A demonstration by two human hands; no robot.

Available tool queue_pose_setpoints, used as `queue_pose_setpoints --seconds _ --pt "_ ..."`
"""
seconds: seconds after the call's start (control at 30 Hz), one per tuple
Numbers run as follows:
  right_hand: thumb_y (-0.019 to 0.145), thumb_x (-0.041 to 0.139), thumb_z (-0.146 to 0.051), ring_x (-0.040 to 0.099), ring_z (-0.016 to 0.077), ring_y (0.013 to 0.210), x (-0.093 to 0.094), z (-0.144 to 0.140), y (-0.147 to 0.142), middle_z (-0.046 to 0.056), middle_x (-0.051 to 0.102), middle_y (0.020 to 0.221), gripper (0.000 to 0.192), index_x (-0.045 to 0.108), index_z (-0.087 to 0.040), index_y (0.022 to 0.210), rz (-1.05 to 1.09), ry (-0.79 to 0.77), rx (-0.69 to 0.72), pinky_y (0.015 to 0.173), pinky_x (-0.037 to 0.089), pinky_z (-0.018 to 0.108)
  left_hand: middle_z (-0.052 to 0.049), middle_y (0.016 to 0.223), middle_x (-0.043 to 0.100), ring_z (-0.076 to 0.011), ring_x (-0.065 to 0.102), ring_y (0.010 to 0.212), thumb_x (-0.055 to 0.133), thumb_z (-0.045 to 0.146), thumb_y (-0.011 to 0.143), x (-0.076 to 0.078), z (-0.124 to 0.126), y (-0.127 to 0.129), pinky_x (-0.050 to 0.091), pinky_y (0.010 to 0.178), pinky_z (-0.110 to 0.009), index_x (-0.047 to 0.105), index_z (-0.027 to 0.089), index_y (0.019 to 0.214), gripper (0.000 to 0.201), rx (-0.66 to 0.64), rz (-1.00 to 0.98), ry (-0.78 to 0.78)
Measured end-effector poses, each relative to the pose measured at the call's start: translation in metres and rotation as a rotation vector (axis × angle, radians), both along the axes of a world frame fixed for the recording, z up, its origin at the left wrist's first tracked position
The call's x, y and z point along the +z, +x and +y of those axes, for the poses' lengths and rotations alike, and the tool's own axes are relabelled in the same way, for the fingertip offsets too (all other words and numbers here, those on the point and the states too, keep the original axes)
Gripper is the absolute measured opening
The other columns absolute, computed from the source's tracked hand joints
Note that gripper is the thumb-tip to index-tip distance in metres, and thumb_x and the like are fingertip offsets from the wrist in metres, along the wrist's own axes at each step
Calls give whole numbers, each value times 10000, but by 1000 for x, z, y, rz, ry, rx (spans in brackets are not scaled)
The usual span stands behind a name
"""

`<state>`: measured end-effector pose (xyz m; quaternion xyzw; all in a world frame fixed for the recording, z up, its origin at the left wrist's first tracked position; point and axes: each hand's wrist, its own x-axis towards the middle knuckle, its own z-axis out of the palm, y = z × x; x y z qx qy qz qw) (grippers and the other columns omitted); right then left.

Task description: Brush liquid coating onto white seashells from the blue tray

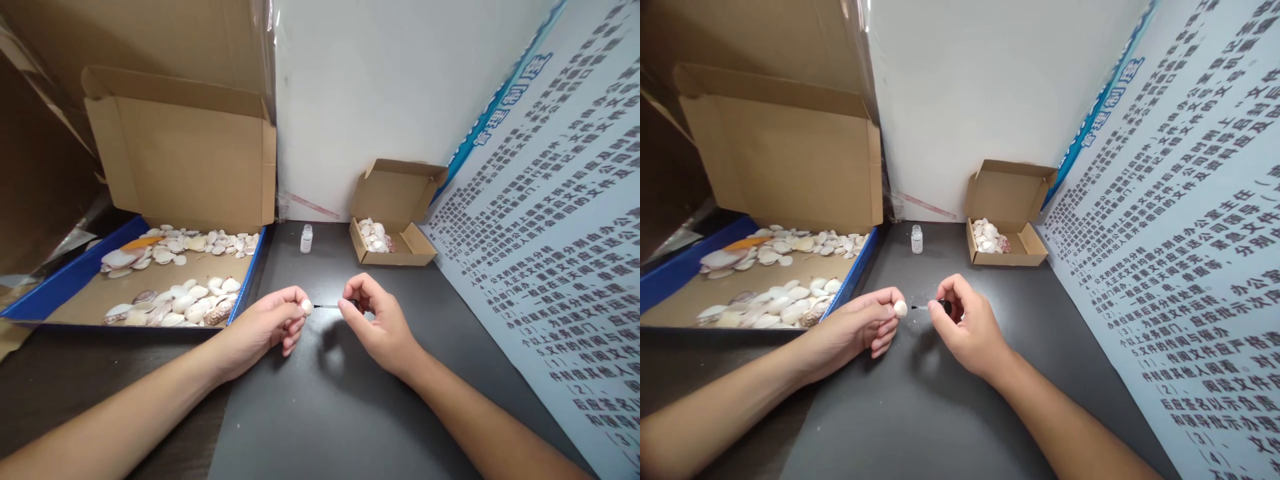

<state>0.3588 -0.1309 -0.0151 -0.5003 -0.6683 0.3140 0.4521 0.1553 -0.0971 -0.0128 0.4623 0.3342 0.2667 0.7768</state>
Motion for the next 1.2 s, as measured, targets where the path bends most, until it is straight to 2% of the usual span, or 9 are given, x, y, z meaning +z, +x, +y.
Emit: queue_pose_setpoints --seconds 0.23,0.43,0.77,0.97,1.13,1.2 --pt "936 481 -243 435 102 545 1 -5 -1 -61 453 659 68 489 -214 875 74 35 129 539 371 237 63 591 423 -76 389 500 568 283 874 1 0 1 354 480 -202 493 187 834 128 14 -2 -4" --pt "877 546 -218 420 107 556 2 -3 -2 -60 439 662 70 478 -221 861 -6 25 14 523 362 229 67 592 401 -72 387 498 572 271 873 0 0 1 355 483 -199 492 188 826 124 8 -8 -12" --pt "865 544 -219 416 107 559 3 -3 -4 -54 433 663 68 479 -216 846 -41 12 45 523 368 229 68 587 410 -73 378 493 578 278 864 0 1 1 348 485 -203 497 191 832 123 0 3 2" --pt "904 515 -233 436 104 546 4 -5 -2 -54 456 664 55 490 -217 858 50 71 51 526 380 234 77 578 402 -70 369 488 570 259 872 -1 0 1 353 478 -195 491 192 848 107 -9 9 16" --pt "867 579 -218 441 108 549 4 -6 -3 -55 467 664 102 478 -224 868 20 68 -27 516 384 231 82 571 394 -69 356 486 587 296 881 -1 0 1 354 473 -191 491 192 857 143 -22 19 43" --pt "887 554 -223 439 105 535 3 -5 -3 -56 466 658 82 475 -224 867 44 77 -21 510 382 232 84 561 390 -71 351 485 598 321 880 -2 1 2 356 471 -192 488 194 853 170 -25 20 52"
